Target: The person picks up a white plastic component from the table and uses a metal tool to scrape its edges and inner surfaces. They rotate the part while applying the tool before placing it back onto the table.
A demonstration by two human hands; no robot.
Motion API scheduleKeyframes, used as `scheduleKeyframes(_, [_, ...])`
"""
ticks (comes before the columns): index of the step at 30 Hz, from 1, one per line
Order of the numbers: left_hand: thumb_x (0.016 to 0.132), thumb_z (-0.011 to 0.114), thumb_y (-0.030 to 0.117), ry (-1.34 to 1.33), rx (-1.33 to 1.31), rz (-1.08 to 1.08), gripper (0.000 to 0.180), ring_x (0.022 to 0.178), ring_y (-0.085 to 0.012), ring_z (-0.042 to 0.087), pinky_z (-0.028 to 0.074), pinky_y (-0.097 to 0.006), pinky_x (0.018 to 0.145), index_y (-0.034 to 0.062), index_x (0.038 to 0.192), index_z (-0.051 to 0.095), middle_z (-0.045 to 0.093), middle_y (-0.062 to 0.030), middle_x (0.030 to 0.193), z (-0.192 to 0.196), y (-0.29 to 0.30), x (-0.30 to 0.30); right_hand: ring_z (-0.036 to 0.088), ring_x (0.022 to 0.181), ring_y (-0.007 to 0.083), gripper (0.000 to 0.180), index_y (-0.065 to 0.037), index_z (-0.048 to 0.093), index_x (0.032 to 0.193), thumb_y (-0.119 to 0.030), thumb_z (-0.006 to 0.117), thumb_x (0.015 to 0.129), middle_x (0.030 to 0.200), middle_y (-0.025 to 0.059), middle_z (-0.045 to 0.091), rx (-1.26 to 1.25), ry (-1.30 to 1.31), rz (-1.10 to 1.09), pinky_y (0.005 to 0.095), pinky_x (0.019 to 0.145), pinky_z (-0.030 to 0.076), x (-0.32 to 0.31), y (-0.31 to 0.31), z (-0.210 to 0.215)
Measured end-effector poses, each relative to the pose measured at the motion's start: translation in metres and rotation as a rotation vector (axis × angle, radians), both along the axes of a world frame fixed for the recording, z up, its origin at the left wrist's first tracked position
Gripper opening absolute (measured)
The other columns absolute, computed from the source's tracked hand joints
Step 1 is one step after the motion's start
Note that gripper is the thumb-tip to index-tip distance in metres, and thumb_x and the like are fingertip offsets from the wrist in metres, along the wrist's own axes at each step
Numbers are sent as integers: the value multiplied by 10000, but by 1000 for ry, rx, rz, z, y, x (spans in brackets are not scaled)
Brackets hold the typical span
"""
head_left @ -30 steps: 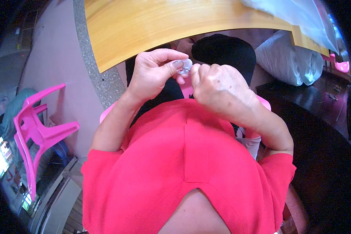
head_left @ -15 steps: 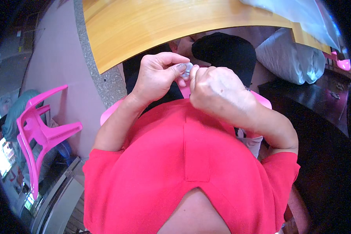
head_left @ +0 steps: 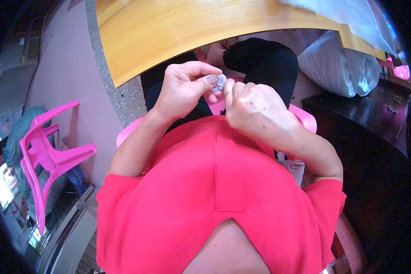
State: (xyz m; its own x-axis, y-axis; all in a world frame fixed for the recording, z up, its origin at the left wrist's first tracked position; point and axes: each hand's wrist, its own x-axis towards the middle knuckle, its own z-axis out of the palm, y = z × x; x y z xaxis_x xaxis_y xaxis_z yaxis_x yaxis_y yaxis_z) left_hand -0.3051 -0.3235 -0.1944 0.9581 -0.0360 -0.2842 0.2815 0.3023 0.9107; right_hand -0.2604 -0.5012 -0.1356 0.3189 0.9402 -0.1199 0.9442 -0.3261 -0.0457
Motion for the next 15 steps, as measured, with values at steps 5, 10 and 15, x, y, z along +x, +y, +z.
scheduleKeyframes(5, [928, 541, 83, -69, -332, -32, 236, 747, -183, 652, 550, -266, 634, -59, 1108, 597, 655, -143, 915, 2, 21, 12, 597, 647, 263, 333, 54, 538, 1073, -22, 564, 750, 711, 113, 539, 284, 114, -260, 351, 549, 489, 10, -1, 10])
scheduleKeyframes(10, [947, 520, 144, -96, -417, -33, 272, 756, -189, 651, 535, -270, 603, -51, 1121, 594, 651, -143, 912, 0, 38, 10, 571, 660, 304, 401, 48, 540, 1117, 99, 554, 720, 740, 149, 537, 521, 241, -259, 385, 578, 470, 16, -6, 5])
scheduleKeyframes(15, [944, 526, 156, -143, -392, -40, 274, 740, -184, 645, 529, -267, 598, -45, 1115, 600, 654, -137, 893, 1, 43, 8, 572, 681, 306, 487, 22, 526, 1206, 111, 537, 727, 747, 150, 538, 640, 296, -185, 386, 603, 478, 19, -1, -2])
